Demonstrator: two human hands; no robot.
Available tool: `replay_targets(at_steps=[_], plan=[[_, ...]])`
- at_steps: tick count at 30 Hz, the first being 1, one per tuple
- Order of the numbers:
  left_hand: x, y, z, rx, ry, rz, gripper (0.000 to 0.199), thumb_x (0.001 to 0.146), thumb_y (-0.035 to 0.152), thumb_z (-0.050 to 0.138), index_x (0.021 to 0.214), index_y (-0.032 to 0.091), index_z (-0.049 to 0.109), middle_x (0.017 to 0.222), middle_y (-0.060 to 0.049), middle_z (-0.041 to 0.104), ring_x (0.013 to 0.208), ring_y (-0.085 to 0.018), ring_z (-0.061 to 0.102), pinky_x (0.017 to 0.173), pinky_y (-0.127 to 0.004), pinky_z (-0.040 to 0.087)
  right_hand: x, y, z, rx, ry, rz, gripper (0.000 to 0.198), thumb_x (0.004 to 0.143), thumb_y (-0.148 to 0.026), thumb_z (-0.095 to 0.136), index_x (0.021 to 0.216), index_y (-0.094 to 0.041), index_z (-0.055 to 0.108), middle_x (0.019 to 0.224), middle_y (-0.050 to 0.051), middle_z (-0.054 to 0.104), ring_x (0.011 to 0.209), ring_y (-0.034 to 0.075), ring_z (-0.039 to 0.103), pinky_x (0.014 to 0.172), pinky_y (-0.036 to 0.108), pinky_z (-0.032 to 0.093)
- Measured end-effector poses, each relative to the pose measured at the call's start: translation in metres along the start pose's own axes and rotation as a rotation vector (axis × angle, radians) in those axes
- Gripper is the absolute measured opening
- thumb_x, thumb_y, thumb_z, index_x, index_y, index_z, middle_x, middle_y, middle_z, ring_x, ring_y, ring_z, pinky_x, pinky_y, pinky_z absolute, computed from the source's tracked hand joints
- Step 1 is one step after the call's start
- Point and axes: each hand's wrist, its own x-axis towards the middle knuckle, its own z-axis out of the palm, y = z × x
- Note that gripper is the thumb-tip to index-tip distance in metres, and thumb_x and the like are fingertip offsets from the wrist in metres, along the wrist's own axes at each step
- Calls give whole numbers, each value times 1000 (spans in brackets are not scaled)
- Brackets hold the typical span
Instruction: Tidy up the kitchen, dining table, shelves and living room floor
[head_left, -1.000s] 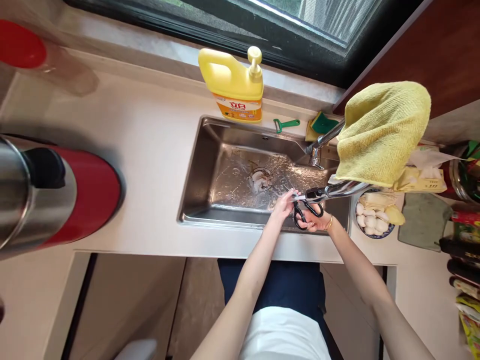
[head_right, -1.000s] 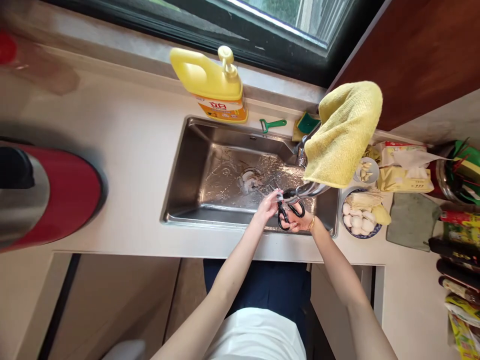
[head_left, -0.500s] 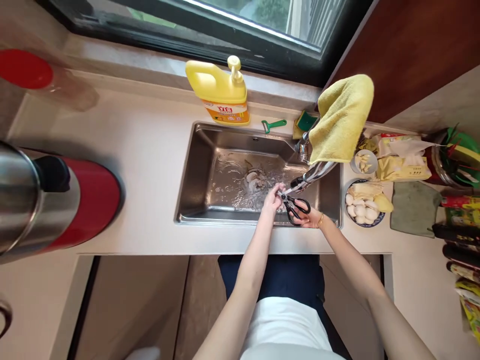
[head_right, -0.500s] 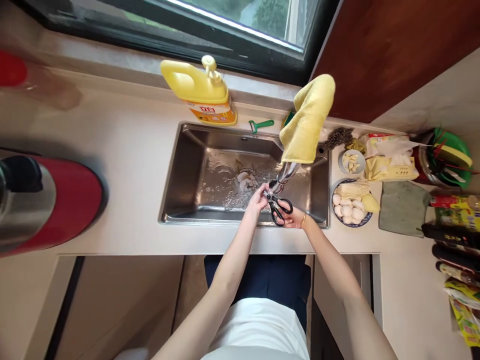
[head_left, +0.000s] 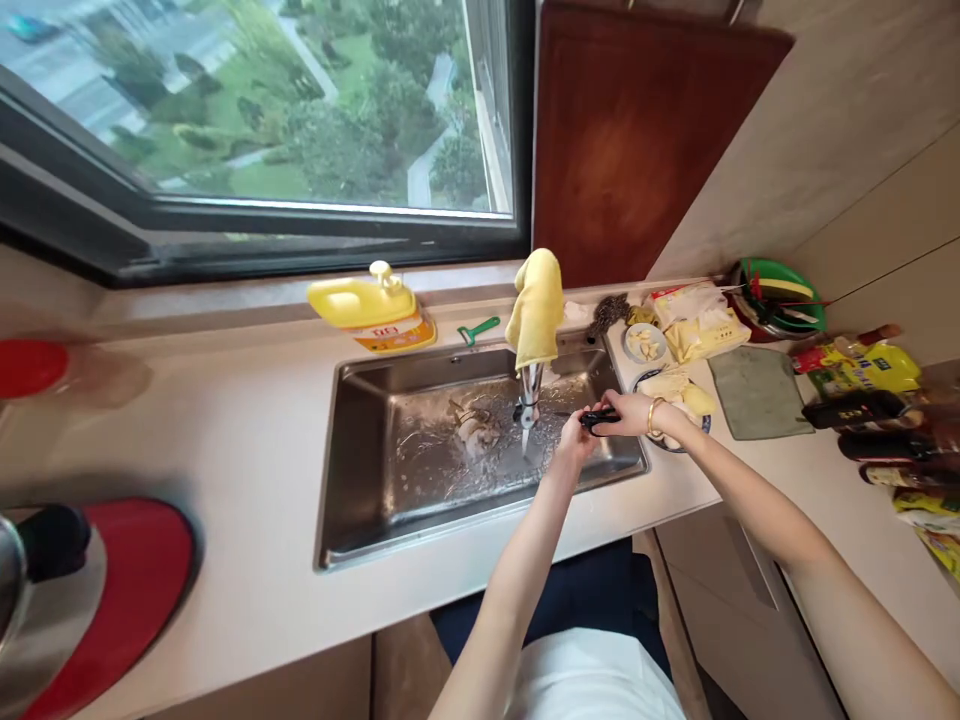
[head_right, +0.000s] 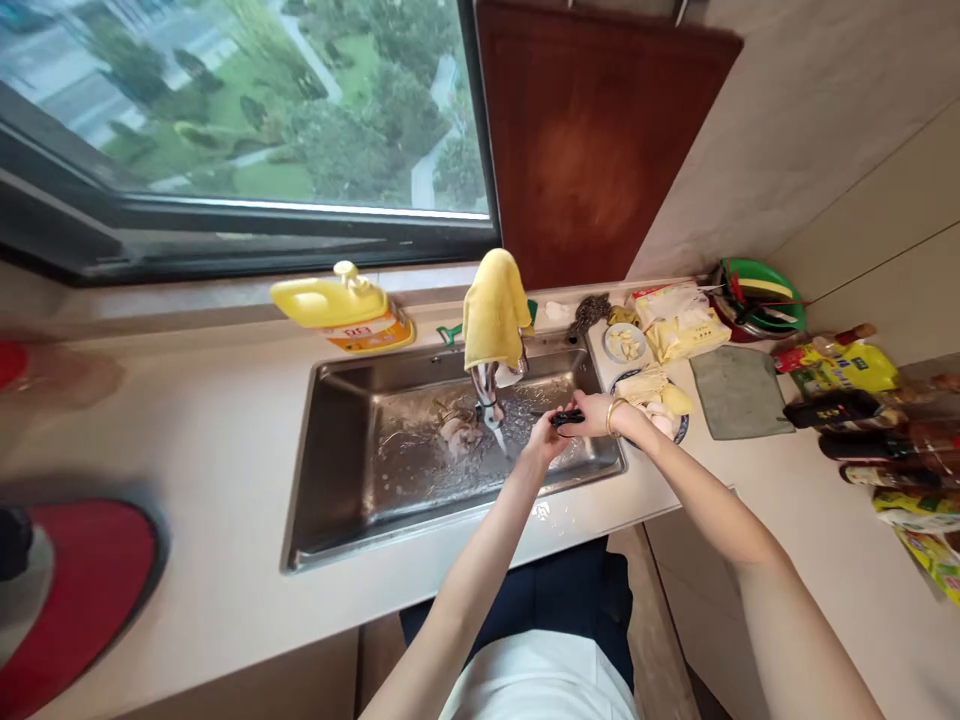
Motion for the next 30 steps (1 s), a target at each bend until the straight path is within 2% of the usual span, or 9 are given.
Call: replay_targets(at_steps=[4, 7, 11, 13, 16, 19, 22, 27, 30], plan=[[-5, 21, 53, -6, -113, 10, 29, 96, 32, 40, 88, 15, 63, 90, -12, 72, 94, -23, 70, 89, -36, 56, -18, 28, -54, 18, 309, -282, 28, 83, -40, 66, 105, -23, 70, 90, 5, 74, 85, 23, 67, 76, 30, 42], [-18, 27, 62, -12, -231, -5, 45, 94, 50, 41, 104, 12, 63, 112, -20, 69, 110, -31, 66, 92, -45, 55, -19, 52, -127, 53, 651, -328, 29, 92, -41, 52, 96, -19, 71, 89, 6, 73, 80, 20, 65, 72, 28, 42], [-29, 42, 12, -60, 41, 27, 35, 93, 26, 43, 123, 15, 56, 121, -19, 65, 114, -26, 65, 89, -40, 56, -29, 57, -256, -32, 1038, -311, 39, 97, -47, 47, 94, -16, 69, 91, 8, 70, 83, 20, 62, 74, 29, 42], [-30, 58, -20, -151, 219, 141, 39, 91, 19, 38, 127, 16, 54, 122, -17, 65, 111, -23, 67, 79, -33, 59, -37, 43, -315, -106, 1159, -289, 40, 98, -48, 46, 93, -15, 68, 93, 9, 69, 87, 19, 61, 78, 30, 42], [-34, 81, -51, -221, 306, 238, 43, 90, 15, 37, 128, 21, 54, 119, -14, 66, 104, -22, 70, 68, -29, 60, -42, 12, -380, -150, 1274, -151, 36, 100, -41, 48, 95, -11, 67, 95, 11, 69, 88, 16, 61, 83, 30, 42], [-38, 90, -59, -232, 279, 236, 43, 87, 14, 40, 126, 23, 56, 111, -13, 69, 96, -23, 72, 64, -31, 60, -31, -8, -415, -75, 1372, -77, 27, 96, -33, 58, 104, -8, 65, 98, 9, 70, 88, 14, 62, 85, 31, 43], [-40, 88, -59, -218, 249, 218, 42, 85, 14, 44, 123, 23, 59, 105, -13, 71, 94, -25, 73, 65, -32, 60, -8, -3, -431, -29, 1426, -162, 26, 88, -32, 67, 104, -11, 66, 94, 5, 71, 87, 14, 63, 86, 33, 46], [-40, 83, -62, -202, 261, 212, 36, 85, 13, 45, 116, 19, 63, 101, -14, 72, 96, -25, 72, 69, -31, 59, 23, 28, -441, -52, 1454, -321, 42, 87, -48, 60, 94, -9, 72, 91, 7, 74, 82, 12, 66, 81, 30, 45], [-42, 82, -58, -172, 242, 240, 24, 87, 14, 48, 103, 17, 65, 90, -11, 72, 85, -21, 72, 69, -29, 57, 25, 34, -439, -86, 1402, -283, 52, 90, -51, 51, 97, -3, 72, 93, 12, 75, 81, 11, 65, 78, 30, 44]])
